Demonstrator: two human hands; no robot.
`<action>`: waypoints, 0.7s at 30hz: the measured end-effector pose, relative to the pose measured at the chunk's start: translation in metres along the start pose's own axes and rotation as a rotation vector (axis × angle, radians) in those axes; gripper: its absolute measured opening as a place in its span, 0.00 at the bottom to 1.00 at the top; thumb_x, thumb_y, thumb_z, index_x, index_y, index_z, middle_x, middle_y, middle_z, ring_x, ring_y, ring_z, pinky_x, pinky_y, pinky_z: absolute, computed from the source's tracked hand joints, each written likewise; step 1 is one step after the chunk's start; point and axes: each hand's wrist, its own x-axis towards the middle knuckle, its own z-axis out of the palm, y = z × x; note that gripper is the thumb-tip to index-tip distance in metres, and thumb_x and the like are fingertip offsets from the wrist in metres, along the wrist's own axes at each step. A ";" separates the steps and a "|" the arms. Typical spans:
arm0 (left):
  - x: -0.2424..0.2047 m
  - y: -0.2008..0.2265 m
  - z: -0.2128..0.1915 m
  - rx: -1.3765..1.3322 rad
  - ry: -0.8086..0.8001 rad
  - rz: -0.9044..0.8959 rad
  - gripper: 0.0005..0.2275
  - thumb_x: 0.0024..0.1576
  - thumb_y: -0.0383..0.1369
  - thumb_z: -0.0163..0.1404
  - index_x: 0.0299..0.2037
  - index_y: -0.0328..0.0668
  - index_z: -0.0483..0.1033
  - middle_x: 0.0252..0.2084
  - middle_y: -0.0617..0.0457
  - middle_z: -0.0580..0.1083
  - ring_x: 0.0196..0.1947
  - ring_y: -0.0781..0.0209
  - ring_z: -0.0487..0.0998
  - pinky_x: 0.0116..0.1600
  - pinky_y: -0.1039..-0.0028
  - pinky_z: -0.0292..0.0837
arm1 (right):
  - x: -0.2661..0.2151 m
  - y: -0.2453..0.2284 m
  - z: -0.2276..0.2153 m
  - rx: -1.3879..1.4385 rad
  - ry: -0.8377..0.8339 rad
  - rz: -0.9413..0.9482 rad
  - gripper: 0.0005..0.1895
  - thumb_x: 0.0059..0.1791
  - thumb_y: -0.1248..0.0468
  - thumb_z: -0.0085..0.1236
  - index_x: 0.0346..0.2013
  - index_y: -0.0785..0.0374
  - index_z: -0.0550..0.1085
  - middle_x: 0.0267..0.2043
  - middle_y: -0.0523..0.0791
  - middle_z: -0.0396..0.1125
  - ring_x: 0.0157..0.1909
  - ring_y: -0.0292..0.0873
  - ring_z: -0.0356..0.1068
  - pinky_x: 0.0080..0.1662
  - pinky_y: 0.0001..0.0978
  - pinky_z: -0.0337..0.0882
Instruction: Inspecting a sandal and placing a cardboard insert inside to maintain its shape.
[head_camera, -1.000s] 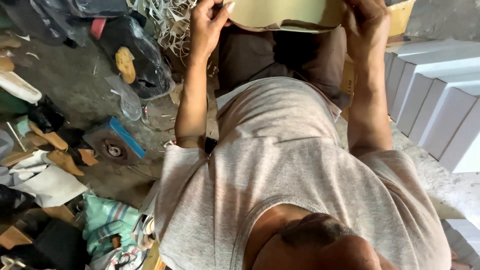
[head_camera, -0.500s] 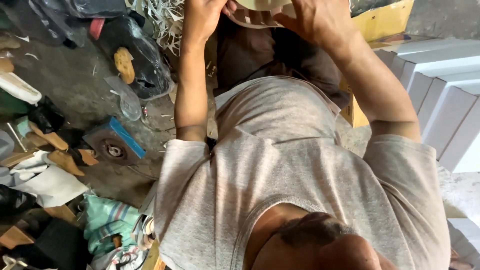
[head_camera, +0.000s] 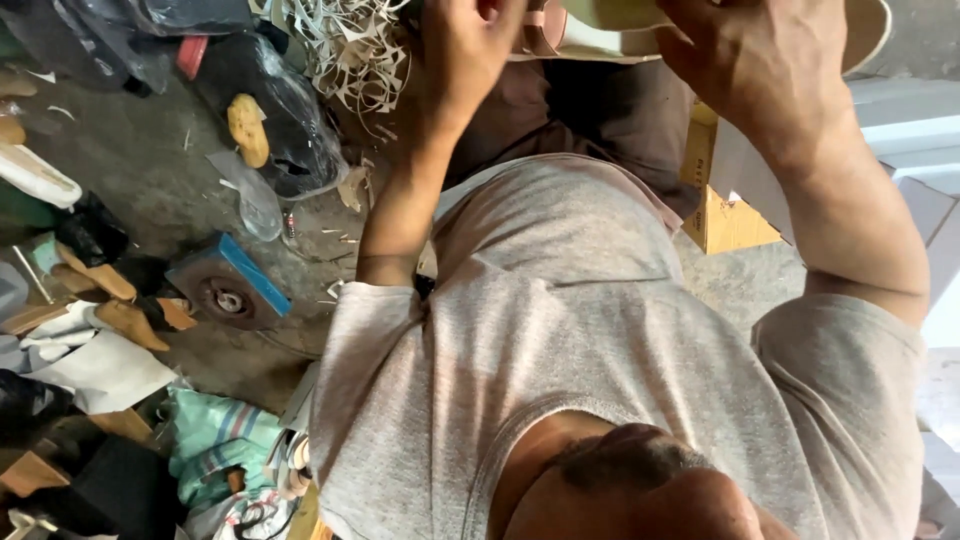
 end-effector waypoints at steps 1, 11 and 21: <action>0.000 -0.002 0.012 0.039 0.017 0.018 0.13 0.58 0.36 0.56 0.25 0.48 0.65 0.17 0.59 0.64 0.16 0.63 0.62 0.28 0.68 0.60 | -0.008 0.002 -0.001 -0.025 -0.014 -0.009 0.06 0.62 0.38 0.60 0.53 0.24 0.76 0.43 0.30 0.64 0.45 0.33 0.65 0.37 0.24 0.61; -0.018 0.010 0.041 0.400 -0.066 0.088 0.12 0.53 0.43 0.58 0.38 0.47 0.75 0.30 0.53 0.74 0.33 0.54 0.76 0.39 0.63 0.72 | 0.009 -0.020 0.005 0.128 -0.026 -0.024 0.12 0.60 0.59 0.56 0.31 0.44 0.72 0.39 0.31 0.68 0.41 0.36 0.66 0.42 0.29 0.59; -0.017 -0.013 0.012 0.053 0.004 0.003 0.07 0.59 0.37 0.55 0.37 0.46 0.72 0.30 0.54 0.74 0.29 0.56 0.75 0.35 0.66 0.71 | 0.038 -0.073 0.060 0.253 -0.067 -0.135 0.08 0.54 0.57 0.56 0.30 0.41 0.76 0.43 0.33 0.69 0.33 0.32 0.71 0.26 0.24 0.67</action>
